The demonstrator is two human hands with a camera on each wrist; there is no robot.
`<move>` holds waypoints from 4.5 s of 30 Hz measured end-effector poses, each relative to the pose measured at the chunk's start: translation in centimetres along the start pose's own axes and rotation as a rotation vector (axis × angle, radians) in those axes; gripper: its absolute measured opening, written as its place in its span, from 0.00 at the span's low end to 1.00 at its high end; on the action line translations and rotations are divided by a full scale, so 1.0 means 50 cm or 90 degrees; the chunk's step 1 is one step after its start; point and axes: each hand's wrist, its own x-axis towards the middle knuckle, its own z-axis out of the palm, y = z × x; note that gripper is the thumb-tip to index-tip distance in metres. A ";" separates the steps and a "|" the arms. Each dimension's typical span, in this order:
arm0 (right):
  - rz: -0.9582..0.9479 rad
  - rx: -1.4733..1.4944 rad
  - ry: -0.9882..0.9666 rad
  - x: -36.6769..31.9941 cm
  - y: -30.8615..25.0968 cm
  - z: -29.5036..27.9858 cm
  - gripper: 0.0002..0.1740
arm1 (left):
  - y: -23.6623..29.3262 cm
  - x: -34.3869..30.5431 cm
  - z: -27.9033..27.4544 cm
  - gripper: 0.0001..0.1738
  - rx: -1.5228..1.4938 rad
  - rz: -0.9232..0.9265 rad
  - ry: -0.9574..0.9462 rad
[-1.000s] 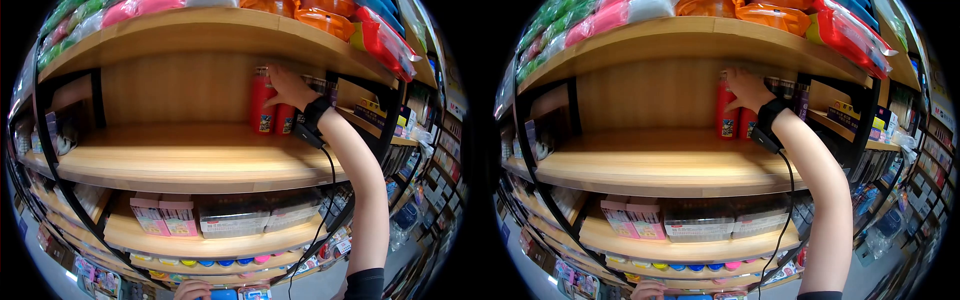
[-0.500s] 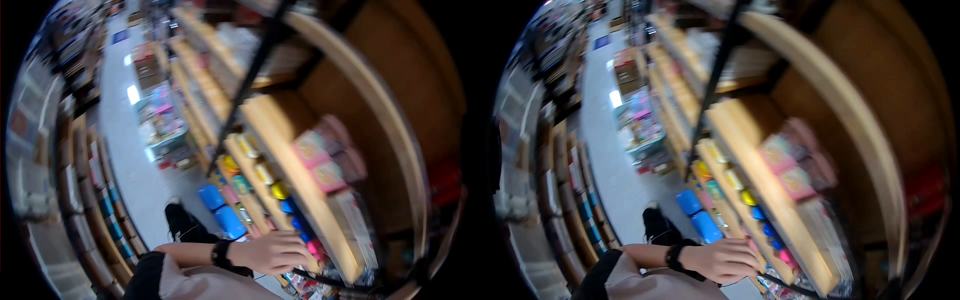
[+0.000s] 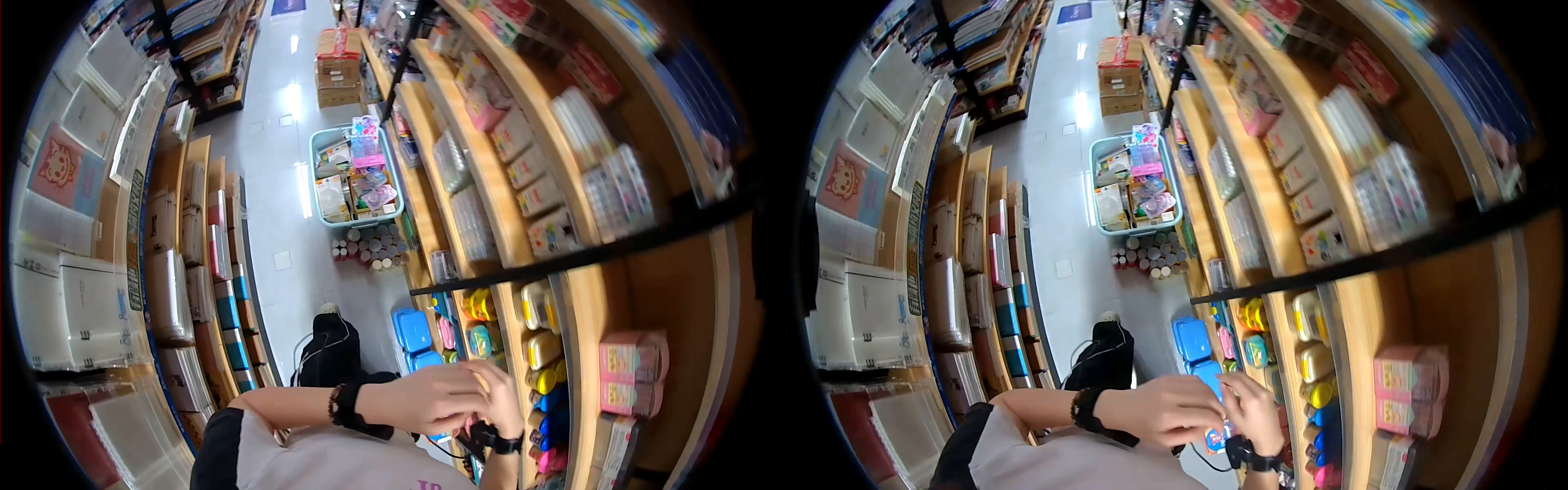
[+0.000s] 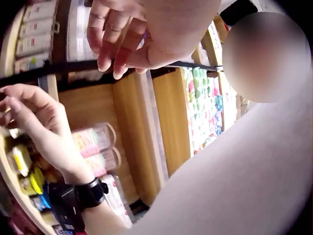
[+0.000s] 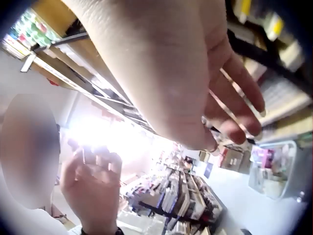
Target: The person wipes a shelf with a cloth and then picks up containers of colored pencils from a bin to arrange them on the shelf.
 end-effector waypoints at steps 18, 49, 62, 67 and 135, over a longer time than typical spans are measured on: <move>0.081 -0.105 -0.232 0.633 0.556 0.870 0.35 | -0.385 -0.296 -0.381 0.11 0.195 -0.654 0.405; 0.068 -0.209 -0.163 0.835 0.917 1.266 0.18 | -0.812 -0.653 -0.328 0.14 0.136 -0.836 0.383; 0.085 0.231 -0.524 0.730 0.643 1.013 0.30 | -1.067 -0.817 -0.224 0.50 0.194 -0.900 0.119; 0.390 0.467 -0.546 0.774 0.716 1.071 0.38 | -1.027 -0.869 -0.230 0.32 0.118 -0.991 0.289; -0.044 0.282 0.727 0.074 -0.175 -0.020 0.40 | -0.209 0.020 -0.195 0.32 -0.914 -0.493 -0.114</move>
